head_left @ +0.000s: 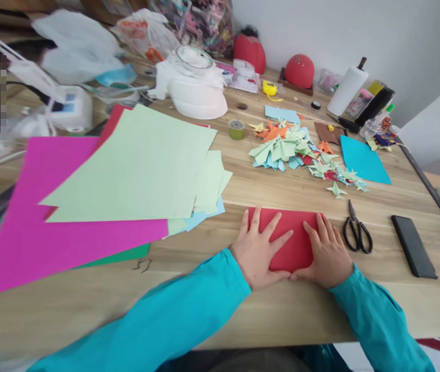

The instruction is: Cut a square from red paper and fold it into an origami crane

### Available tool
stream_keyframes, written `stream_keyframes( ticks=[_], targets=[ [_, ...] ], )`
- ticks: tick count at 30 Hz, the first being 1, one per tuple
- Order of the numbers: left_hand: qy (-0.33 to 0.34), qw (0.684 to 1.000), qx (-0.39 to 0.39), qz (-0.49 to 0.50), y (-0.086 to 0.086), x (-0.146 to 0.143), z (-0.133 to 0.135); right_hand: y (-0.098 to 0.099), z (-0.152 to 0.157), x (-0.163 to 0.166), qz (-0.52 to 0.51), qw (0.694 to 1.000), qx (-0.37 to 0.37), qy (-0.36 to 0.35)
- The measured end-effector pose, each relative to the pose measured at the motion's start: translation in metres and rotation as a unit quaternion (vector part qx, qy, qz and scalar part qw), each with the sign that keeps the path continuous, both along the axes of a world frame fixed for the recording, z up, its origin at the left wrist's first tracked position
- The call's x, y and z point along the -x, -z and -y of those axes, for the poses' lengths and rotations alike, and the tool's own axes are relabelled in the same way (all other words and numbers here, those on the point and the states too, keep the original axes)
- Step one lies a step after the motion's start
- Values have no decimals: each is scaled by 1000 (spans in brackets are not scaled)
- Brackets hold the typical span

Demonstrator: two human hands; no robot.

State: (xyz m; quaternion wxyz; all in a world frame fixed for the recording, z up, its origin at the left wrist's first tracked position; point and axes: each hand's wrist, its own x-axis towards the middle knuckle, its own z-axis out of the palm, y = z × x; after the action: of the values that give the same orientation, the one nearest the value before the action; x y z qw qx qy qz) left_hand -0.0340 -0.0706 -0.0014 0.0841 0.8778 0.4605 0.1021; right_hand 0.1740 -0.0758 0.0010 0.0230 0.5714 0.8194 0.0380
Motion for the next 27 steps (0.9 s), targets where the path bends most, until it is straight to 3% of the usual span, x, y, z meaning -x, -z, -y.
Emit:
stream_keyframes(
  ticks=[8,14,27],
  targets=[
    [-65,998,0,25,7,0,4,2,1,-3,13,1000,-18,-19],
    [-116,993,25,22,2,-2,9,3,1,-4,12,999,-22,-28],
    [-119,992,13,28,-2,-1,12,1,2,-2,8,1000,-14,-17]
  ],
)
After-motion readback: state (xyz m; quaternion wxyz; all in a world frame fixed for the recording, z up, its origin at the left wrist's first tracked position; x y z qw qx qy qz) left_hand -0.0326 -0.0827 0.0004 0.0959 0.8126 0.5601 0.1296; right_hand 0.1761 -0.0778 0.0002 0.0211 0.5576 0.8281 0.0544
